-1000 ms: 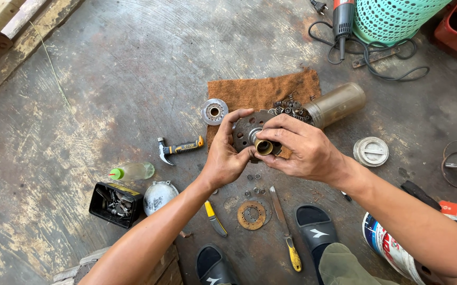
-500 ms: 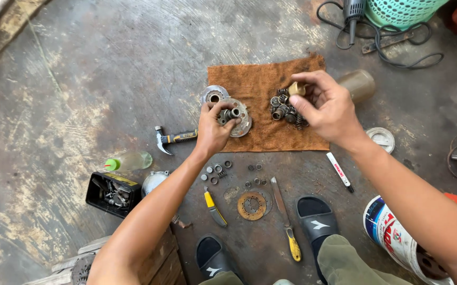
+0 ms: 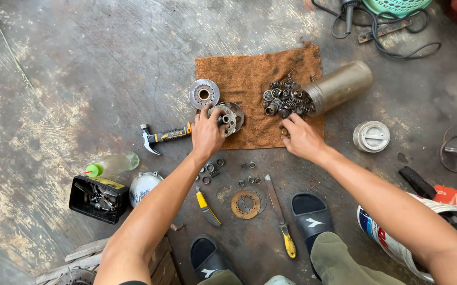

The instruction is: The person assembles mechanical parts on a brown cloth on the floor. They pick up small metal rings and springs, place them into a circular metal component, and then place the assembled part into a white bucket.

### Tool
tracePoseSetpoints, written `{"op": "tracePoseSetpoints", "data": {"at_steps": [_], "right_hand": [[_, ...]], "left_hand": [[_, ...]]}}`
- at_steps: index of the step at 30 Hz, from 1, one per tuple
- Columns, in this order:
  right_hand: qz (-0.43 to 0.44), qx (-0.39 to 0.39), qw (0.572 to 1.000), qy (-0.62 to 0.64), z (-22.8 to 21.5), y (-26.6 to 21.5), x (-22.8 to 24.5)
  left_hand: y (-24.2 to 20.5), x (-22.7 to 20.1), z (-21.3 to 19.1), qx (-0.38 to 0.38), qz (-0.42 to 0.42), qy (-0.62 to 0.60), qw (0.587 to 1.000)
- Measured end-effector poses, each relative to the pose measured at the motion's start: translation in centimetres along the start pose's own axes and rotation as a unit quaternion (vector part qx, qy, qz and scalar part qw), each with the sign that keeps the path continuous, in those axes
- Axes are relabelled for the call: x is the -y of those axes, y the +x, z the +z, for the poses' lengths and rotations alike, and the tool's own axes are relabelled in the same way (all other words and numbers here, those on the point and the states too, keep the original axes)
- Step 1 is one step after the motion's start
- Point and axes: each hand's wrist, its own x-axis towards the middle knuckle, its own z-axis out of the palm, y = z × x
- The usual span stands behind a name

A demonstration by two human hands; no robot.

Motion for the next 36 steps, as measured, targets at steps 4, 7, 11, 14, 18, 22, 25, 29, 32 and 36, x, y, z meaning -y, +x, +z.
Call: {"op": "tracePoseSetpoints", "data": {"at_steps": [4,7,11,14,18,22,25,29,32,36], "right_hand": [[0.001,-0.005,1.000,-0.001,3.9,-0.3,-2.7],[-0.052,-0.007,0.998,-0.038,5.1,-0.2,-3.4],[-0.092,-0.026,0.993,-0.070,4.4,0.0,-2.1],[-0.110,-0.052,0.986,-0.111,3.7,0.4,-2.5],[-0.178,-0.218,0.933,-0.225,1.3,1.6,-5.2],[-0.129,-0.206,0.938,-0.246,-7.0,1.9,-4.2],[-0.072,-0.180,0.956,-0.219,-9.1,1.7,-5.3],[-0.218,-0.187,0.881,-0.375,-4.1,2.1,-7.2],[-0.259,-0.138,0.853,-0.431,-1.5,1.6,-4.8],[-0.153,-0.022,0.873,-0.463,-4.6,2.0,-1.8]], "left_hand": [[-0.1,0.0,0.9,-0.023,0.010,-0.004,1.000],[0.2,0.0,2.1,-0.049,0.028,-0.006,0.998],[0.9,0.3,3.7,-0.063,0.028,0.015,0.998],[0.9,0.4,4.3,-0.061,0.018,0.019,0.998],[0.2,0.0,4.3,-0.102,0.044,0.084,0.990],[0.3,0.6,4.6,-0.098,0.044,0.079,0.991],[0.7,0.4,4.6,-0.094,0.040,0.086,0.991],[0.7,0.1,4.2,-0.081,0.031,0.096,0.992],[1.1,0.6,5.0,-0.084,0.028,0.111,0.990],[1.0,0.5,4.9,-0.090,0.049,0.133,0.986]]}}
